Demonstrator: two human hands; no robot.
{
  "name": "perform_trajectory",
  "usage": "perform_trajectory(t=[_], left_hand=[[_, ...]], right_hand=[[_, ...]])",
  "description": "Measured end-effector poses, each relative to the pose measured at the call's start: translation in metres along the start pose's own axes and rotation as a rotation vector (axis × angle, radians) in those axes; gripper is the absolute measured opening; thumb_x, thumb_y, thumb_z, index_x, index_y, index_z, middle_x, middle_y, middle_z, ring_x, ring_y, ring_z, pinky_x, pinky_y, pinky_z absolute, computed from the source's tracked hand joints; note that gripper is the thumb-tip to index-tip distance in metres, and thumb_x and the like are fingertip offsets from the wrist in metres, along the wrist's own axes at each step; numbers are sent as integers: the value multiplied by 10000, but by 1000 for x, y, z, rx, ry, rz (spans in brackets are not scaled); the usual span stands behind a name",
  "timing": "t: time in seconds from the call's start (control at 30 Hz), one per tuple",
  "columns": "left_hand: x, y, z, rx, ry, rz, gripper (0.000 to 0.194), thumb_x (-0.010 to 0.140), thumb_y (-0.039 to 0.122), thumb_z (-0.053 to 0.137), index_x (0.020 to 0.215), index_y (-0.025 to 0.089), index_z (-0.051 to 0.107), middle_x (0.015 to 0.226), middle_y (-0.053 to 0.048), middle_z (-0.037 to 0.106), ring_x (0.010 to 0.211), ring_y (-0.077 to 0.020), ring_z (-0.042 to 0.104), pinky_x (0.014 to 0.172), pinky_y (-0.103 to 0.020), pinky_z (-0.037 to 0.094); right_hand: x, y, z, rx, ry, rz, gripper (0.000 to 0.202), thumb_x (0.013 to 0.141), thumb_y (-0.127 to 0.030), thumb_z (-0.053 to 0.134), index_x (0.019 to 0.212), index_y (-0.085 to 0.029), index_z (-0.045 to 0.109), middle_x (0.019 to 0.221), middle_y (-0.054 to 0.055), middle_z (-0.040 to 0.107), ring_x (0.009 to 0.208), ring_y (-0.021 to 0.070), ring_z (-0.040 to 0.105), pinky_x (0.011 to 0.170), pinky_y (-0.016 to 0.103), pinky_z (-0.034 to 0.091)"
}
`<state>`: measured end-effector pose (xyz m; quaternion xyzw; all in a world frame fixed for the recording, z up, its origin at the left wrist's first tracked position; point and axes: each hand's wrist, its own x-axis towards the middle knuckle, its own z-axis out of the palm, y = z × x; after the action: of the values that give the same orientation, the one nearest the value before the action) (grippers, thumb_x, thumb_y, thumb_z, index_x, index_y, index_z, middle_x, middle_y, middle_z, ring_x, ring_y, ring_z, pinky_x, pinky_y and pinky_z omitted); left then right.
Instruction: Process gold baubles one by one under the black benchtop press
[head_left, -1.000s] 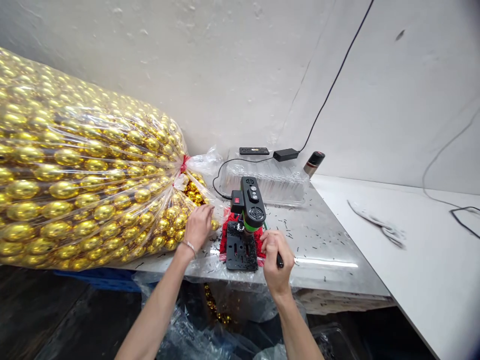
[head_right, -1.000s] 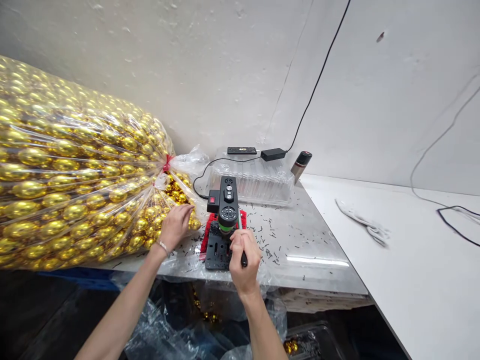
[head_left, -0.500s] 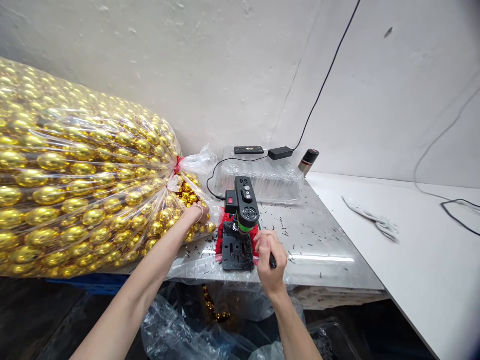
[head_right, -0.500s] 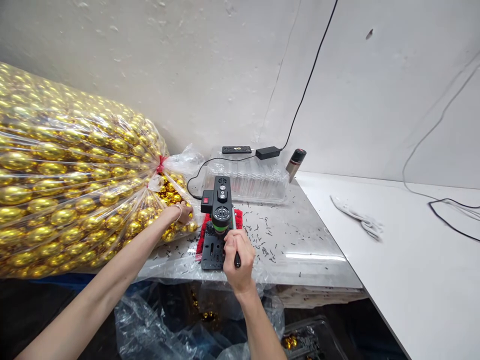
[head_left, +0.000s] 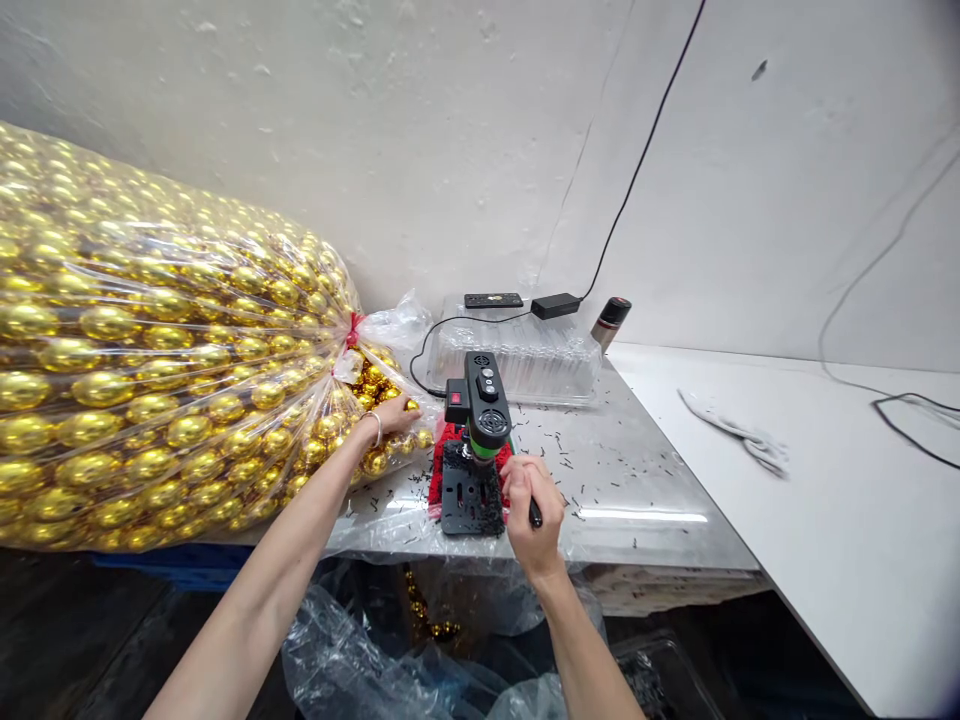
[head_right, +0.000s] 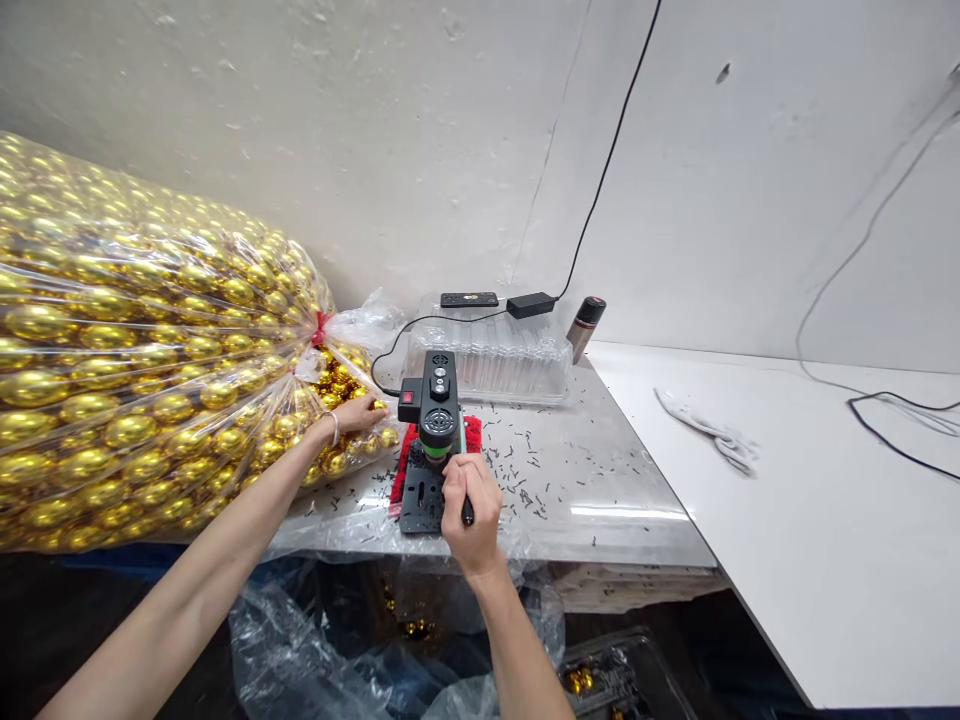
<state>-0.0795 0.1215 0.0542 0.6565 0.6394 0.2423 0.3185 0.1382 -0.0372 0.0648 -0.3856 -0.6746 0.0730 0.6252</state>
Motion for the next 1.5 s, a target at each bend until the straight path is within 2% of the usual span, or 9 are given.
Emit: perform_trajectory(t=[0.13,0.27,0.37,0.5,0.7,0.93,1.23,1.37,1.5], left_hand=[[-4,4,-14,-391,77,-54,229,917,290,517,1019,104,605,879,-67,656,750,-146,643,646,-262,550],[-42,7,-20,-965,102,-106,174,879,212,550,983,104,639,829,-73,675,697,-122,658,535,-169,522],[-78,10,-5,-1409,11,-228,213,842,126,571,1034,98,658,844,-90,696,654,-119,657,442,-139,482],[-115,9,34,-1495,-101,-347,289,815,133,623,1102,123,660,883,-90,710,643,-110,651,459,-137,484],[-135,0,76,-1408,-151,-376,461,720,186,727,1172,164,644,907,-72,706,714,-123,652,535,-161,473],[-115,-2,105,-790,4,-186,522,659,331,750,1121,104,670,942,-101,723,759,-180,637,584,-247,476],[-111,11,109,-125,43,60,395,771,285,643,1142,154,662,1039,-104,720,924,-244,659,865,-354,482],[-115,14,113,-148,105,170,317,755,250,663,1068,199,684,1091,-98,696,1007,-258,629,922,-357,455],[-114,13,117,-310,104,119,292,686,286,746,972,236,721,1080,-93,697,1027,-295,608,954,-375,427]], right_hand=[[0,0,-1,5,-6,-4,254,900,-70,373,687,-197,430,694,8,494,717,127,515,636,271,405],[0,0,-1,0,-10,2,253,896,-66,374,686,-194,435,701,10,500,716,127,516,634,272,405],[0,0,-1,-7,-7,-6,253,891,-58,376,687,-194,437,690,4,495,711,125,518,629,267,404],[1,0,-2,-18,-12,-17,252,884,-48,381,688,-195,441,690,4,500,718,126,528,636,267,411],[2,-2,-3,-25,-17,-28,261,880,-51,382,674,-198,444,661,0,490,712,134,531,628,274,416],[2,-3,-3,-43,-21,-22,258,883,-55,384,679,-199,447,665,3,501,712,133,536,629,275,420],[-1,0,-5,-44,-41,-15,253,878,-63,386,674,-201,442,656,-1,502,711,132,537,627,271,418],[-2,1,-6,-43,-51,-20,255,877,-71,378,672,-202,457,670,8,522,715,137,543,621,278,425],[-4,2,-6,-39,-54,-26,260,873,-63,371,674,-205,461,647,7,517,734,148,557,625,288,435]])
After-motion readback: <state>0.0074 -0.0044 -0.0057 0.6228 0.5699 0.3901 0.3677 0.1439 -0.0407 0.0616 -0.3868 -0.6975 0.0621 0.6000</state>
